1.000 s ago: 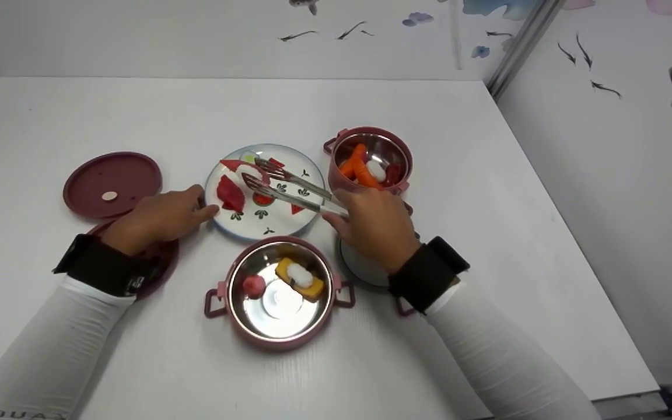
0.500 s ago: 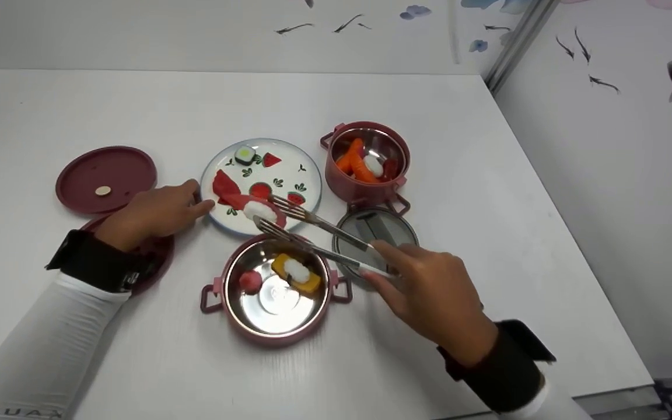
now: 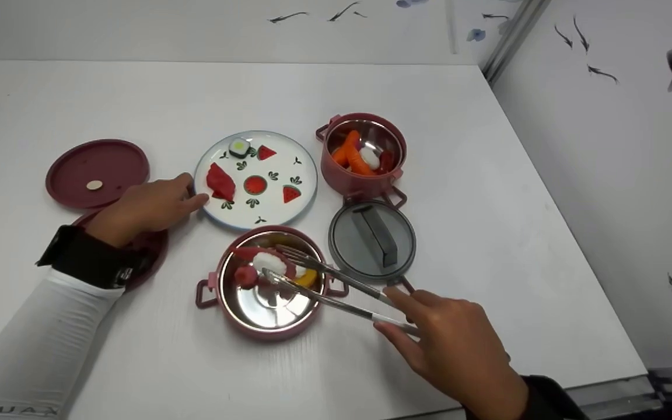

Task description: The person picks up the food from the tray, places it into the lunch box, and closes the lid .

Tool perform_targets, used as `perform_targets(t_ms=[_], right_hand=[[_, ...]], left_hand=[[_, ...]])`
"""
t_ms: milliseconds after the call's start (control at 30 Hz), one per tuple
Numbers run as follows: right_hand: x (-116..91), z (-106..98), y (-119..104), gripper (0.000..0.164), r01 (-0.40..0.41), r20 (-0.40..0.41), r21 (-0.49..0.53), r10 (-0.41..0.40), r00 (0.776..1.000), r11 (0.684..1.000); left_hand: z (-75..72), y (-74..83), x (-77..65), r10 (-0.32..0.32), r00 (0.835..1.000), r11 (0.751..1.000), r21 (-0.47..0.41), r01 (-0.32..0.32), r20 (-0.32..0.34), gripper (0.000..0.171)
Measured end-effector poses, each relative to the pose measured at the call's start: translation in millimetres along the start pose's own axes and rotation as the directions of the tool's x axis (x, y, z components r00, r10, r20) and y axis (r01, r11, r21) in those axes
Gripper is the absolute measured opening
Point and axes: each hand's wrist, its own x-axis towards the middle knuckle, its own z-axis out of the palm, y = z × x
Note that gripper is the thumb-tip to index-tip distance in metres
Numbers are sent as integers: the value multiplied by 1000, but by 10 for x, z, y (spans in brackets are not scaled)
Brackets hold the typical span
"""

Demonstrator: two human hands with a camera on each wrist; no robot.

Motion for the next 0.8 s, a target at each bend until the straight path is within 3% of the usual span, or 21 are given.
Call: perform_targets(t_ms=[167, 467, 633, 800], right_hand=[[15, 6, -2, 48, -18, 1, -11, 18, 1000, 1000], [153, 38, 19, 51, 61, -91, 20, -59, 994, 998], [387, 102, 29, 45, 42, -89, 51, -37, 995, 998], [763, 251, 92, 45, 59, -104, 61, -52, 993, 996]], left_hand=[[-18, -1, -2, 2, 1000, 1000, -4, -2, 2, 44], [-28, -16, 4, -4, 1000, 1000, -7, 4, -2, 45], [-26, -9, 3, -7, 1000, 1000, 6, 7, -11, 46], [-29, -10, -7, 3, 1000, 1000, 15, -3, -11, 52]])
